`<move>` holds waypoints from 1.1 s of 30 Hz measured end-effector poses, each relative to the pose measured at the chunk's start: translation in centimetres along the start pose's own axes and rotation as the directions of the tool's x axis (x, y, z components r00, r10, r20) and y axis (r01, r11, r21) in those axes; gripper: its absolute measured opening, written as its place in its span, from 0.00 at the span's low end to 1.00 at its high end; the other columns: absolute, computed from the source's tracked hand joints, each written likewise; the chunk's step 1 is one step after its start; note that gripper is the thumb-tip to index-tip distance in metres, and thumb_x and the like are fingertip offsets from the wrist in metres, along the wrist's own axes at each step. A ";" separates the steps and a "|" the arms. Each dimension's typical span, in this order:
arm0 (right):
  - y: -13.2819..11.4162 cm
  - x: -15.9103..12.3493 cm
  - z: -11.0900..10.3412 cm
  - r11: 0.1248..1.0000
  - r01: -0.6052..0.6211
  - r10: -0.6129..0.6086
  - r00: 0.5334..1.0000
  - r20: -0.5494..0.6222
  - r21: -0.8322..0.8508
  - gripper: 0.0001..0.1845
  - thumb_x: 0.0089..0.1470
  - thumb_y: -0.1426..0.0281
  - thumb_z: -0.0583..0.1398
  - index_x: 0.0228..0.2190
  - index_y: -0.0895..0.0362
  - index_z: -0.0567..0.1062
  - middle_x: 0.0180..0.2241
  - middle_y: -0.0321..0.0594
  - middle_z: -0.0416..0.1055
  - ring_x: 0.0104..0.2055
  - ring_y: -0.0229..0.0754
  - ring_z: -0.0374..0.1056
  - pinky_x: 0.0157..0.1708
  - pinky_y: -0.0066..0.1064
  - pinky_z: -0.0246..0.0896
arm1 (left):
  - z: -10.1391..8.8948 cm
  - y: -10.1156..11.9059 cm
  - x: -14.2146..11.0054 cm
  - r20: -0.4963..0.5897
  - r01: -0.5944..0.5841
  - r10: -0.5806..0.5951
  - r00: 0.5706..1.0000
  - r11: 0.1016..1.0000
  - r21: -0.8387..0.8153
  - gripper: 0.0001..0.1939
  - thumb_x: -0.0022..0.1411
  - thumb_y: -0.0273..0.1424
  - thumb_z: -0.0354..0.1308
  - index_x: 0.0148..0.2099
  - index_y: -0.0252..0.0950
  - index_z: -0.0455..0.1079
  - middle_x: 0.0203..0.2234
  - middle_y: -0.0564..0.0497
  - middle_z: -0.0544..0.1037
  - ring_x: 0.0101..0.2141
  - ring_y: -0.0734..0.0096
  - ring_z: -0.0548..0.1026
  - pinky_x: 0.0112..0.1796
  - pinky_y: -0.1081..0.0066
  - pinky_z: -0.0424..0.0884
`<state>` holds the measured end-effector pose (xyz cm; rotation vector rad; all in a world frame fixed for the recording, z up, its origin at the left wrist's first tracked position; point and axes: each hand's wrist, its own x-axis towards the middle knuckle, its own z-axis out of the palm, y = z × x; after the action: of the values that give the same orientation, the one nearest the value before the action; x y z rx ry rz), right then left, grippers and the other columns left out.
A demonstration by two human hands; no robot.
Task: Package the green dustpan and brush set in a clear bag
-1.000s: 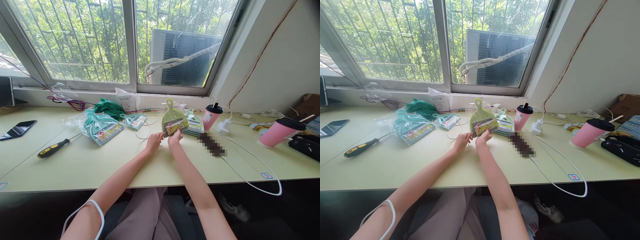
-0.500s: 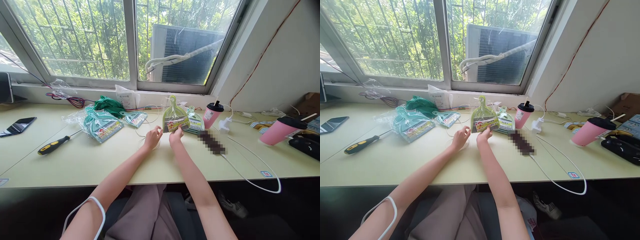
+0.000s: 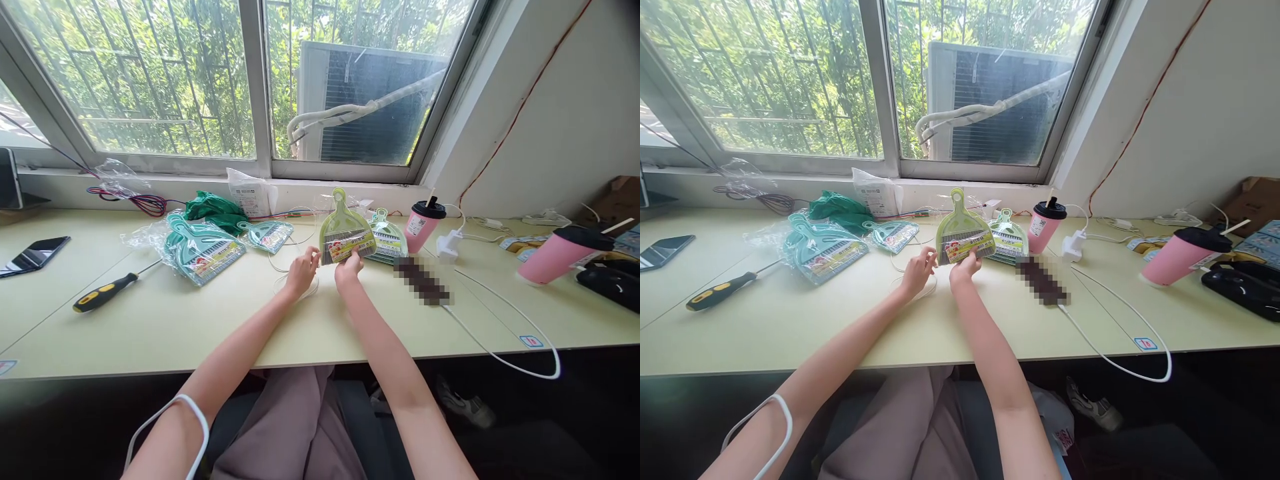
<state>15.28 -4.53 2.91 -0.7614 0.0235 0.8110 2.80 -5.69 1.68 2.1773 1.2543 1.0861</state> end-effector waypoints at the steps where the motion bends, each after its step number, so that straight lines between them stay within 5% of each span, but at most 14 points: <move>1: -0.1 0.0 0.0 1.000 -0.005 0.005 1.000 -0.004 0.001 0.11 0.59 0.67 0.57 0.44 0.55 0.66 0.50 0.44 0.74 0.48 0.38 0.74 0.50 0.33 0.72 | -0.1 0.1 0.0 -0.001 0.000 0.000 1.000 0.999 0.054 0.12 0.73 0.37 0.42 0.48 0.39 0.64 0.28 0.52 0.79 0.25 0.69 0.76 0.32 0.71 0.64; 7: 0.0 0.0 0.1 0.999 0.006 -0.008 0.999 -0.038 -0.048 0.10 0.59 0.67 0.56 0.44 0.54 0.66 0.48 0.43 0.74 0.47 0.37 0.74 0.48 0.31 0.72 | -0.6 1.2 -0.3 0.047 -0.017 -0.004 0.999 0.908 0.419 0.16 0.73 0.33 0.41 0.35 0.37 0.67 0.28 0.45 0.78 0.30 0.62 0.76 0.30 0.69 0.58; 17: -0.4 0.6 0.1 0.996 0.031 -0.034 0.999 -0.041 -0.081 0.12 0.60 0.64 0.54 0.45 0.54 0.66 0.49 0.44 0.74 0.47 0.38 0.74 0.48 0.32 0.72 | 0.3 1.2 -0.7 0.093 -0.124 0.096 0.991 0.921 0.370 0.13 0.69 0.31 0.46 0.32 0.38 0.65 0.26 0.48 0.77 0.26 0.67 0.73 0.29 0.69 0.55; 24: -0.9 1.6 0.2 0.997 0.015 -0.018 0.999 -0.035 -0.074 0.13 0.57 0.65 0.55 0.44 0.54 0.67 0.45 0.42 0.76 0.45 0.40 0.74 0.45 0.36 0.74 | 0.8 1.1 -1.4 0.232 -0.248 0.232 0.945 0.968 0.042 0.14 0.65 0.34 0.49 0.28 0.39 0.66 0.21 0.52 0.75 0.23 0.70 0.71 0.31 0.71 0.61; 27: -1.0 1.7 0.5 1.000 -0.017 0.017 0.999 0.033 -0.023 0.09 0.56 0.68 0.56 0.40 0.55 0.69 0.40 0.40 0.77 0.43 0.38 0.74 0.45 0.35 0.73 | -0.2 0.4 -0.8 0.270 -0.197 0.245 0.931 0.961 -0.193 0.21 0.66 0.44 0.45 0.27 0.38 0.68 0.21 0.50 0.75 0.24 0.69 0.72 0.32 0.70 0.66; 30: -1.0 1.2 0.9 0.996 -0.084 0.089 0.982 0.168 -0.036 0.05 0.55 0.72 0.56 0.34 0.56 0.72 0.32 0.37 0.77 0.37 0.38 0.74 0.41 0.33 0.74 | -1.5 -0.6 0.4 0.070 0.012 0.029 0.997 0.851 -0.526 0.35 0.67 0.53 0.28 0.27 0.37 0.68 0.21 0.46 0.75 0.25 0.69 0.74 0.33 0.69 0.70; 33: -0.3 -0.1 1.2 0.972 -0.191 0.225 0.928 0.297 -0.140 0.03 0.57 0.70 0.58 0.32 0.56 0.72 0.24 0.34 0.74 0.28 0.37 0.72 0.33 0.32 0.73 | -2.6 -1.6 1.8 -0.024 0.127 -0.207 0.978 0.682 -0.720 0.39 0.66 0.57 0.25 0.32 0.37 0.69 0.27 0.44 0.77 0.31 0.66 0.77 0.36 0.67 0.73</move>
<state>15.09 -4.01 4.05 -0.7339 -0.2282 1.1366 0.39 -3.36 2.98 1.3899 0.8268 1.3368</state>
